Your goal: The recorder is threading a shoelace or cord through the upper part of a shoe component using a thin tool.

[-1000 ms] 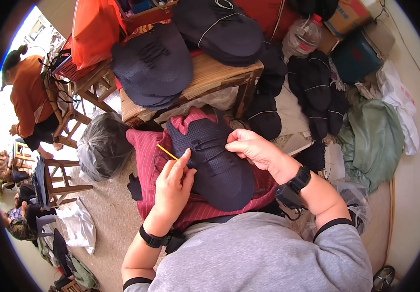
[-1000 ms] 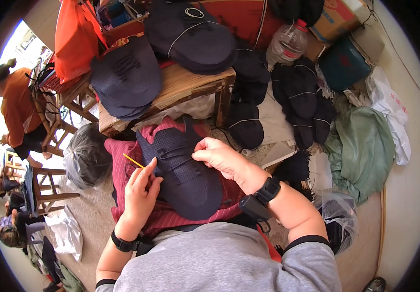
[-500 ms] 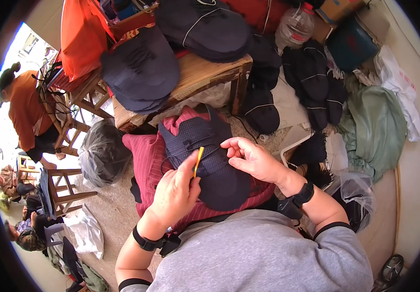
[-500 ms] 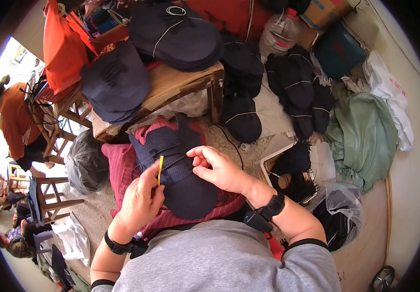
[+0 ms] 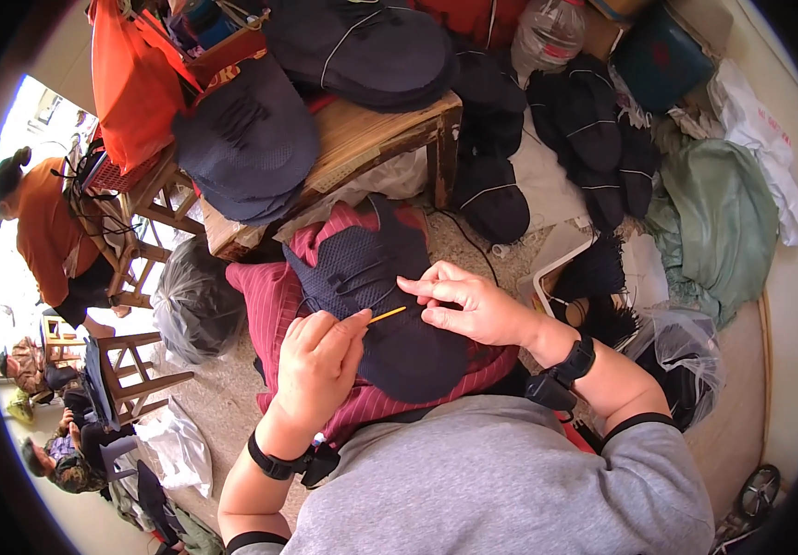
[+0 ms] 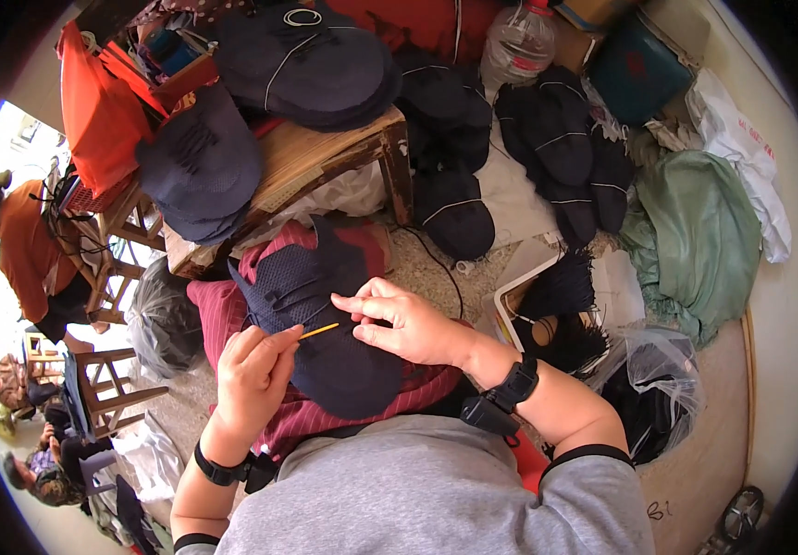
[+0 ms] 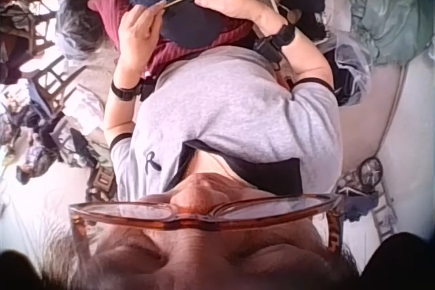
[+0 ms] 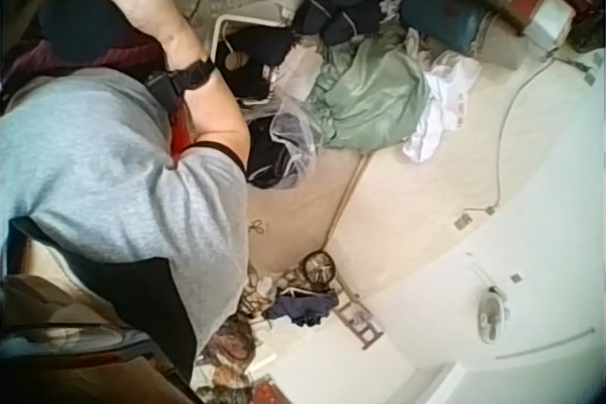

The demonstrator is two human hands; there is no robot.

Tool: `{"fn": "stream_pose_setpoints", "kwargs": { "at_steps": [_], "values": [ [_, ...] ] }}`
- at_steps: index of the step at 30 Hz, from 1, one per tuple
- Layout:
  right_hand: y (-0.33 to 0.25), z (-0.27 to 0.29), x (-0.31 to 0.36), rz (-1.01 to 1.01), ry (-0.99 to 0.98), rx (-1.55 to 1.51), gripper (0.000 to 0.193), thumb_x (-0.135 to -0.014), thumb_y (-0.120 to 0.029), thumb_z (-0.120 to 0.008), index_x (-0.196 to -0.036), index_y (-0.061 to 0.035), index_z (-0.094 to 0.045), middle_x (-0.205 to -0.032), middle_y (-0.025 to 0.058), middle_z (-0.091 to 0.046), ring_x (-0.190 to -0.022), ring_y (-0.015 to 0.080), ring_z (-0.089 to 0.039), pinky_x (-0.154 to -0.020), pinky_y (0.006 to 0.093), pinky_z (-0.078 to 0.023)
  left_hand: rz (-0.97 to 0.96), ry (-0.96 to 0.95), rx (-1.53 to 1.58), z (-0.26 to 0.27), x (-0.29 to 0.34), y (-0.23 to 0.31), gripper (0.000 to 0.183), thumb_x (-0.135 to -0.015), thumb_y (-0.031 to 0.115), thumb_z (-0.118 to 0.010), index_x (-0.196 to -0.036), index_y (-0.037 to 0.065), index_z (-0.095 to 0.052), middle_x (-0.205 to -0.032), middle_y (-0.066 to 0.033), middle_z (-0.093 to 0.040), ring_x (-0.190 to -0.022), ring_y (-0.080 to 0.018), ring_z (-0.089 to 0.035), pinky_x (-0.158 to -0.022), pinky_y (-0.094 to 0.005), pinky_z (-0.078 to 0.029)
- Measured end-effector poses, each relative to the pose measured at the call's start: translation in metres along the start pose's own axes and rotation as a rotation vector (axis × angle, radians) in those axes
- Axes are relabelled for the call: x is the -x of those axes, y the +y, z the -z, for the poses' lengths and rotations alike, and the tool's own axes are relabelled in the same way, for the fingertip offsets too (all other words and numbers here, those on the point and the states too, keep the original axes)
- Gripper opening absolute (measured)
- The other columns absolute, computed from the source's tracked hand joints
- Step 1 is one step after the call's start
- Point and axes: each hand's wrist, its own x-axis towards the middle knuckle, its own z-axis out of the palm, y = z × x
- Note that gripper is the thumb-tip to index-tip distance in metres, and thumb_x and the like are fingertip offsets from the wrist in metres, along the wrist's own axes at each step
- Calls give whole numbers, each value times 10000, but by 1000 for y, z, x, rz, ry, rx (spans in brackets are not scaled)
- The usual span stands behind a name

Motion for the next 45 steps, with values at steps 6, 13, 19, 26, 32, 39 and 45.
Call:
{"fn": "stream_pose_setpoints", "kwargs": {
  "at_steps": [6,13,19,26,32,39,45],
  "values": [
    [4,1,1,-29,-10,20,513,-953,-60,-687,-1457,-109,-605,-1094,30,-512,-927,116,-547,-893,276,-475,-34,-66,-93,6,-5,5,252,-807,-20,-740,-1054,30,-737,-756,-74,-519,-670,-265,-555,-636,-391,-437],
    [6,-9,3,-31,63,20,510,-962,-68,-687,-1462,-134,-607,-1154,16,-498,-930,93,-534,-940,262,-457,-101,-137,-123,-8,-6,5,273,-817,6,-738,-1088,22,-718,-787,-73,-532,-695,-271,-564,-658,-402,-444],
    [10,-12,-1,-7,120,47,443,-954,-53,-702,-1390,-118,-664,-1156,30,-563,-958,100,-570,-919,257,-475,-102,-114,-90,-29,-4,5,302,-817,83,-769,-1115,65,-727,-822,-52,-540,-735,-239,-578,-693,-384,-432],
    [-4,-5,-10,19,226,212,106,-924,-11,-683,-1026,-41,-679,-979,66,-615,-911,219,-637,-841,350,-514,17,20,-305,-19,10,8,452,-725,374,-868,-1125,196,-753,-1120,23,-599,-1003,-196,-541,-892,-388,-339],
    [7,35,-2,282,171,619,143,-872,-11,-693,-978,-33,-599,-941,113,-581,-862,303,-620,-816,410,-513,33,29,-314,-19,17,6,469,-730,368,-871,-1145,180,-759,-1170,-9,-582,-1059,-230,-525,-942,-396,-336],
    [1,36,-5,-98,150,160,132,-950,-87,-727,-1001,-6,-637,-887,8,-599,-768,102,-600,-727,255,-502,244,74,-115,-16,28,-2,434,-748,315,-877,-1078,114,-677,-1028,-17,-636,-977,-207,-597,-935,-394,-339],
    [-4,42,-8,-344,64,-389,124,-928,-57,-742,-1039,-30,-693,-909,-41,-621,-789,24,-554,-713,194,-473,425,-143,152,-2,14,-10,128,-857,122,-791,-825,56,-686,-667,-19,-649,-640,-145,-620,-739,-311,-441]
  ]
}}
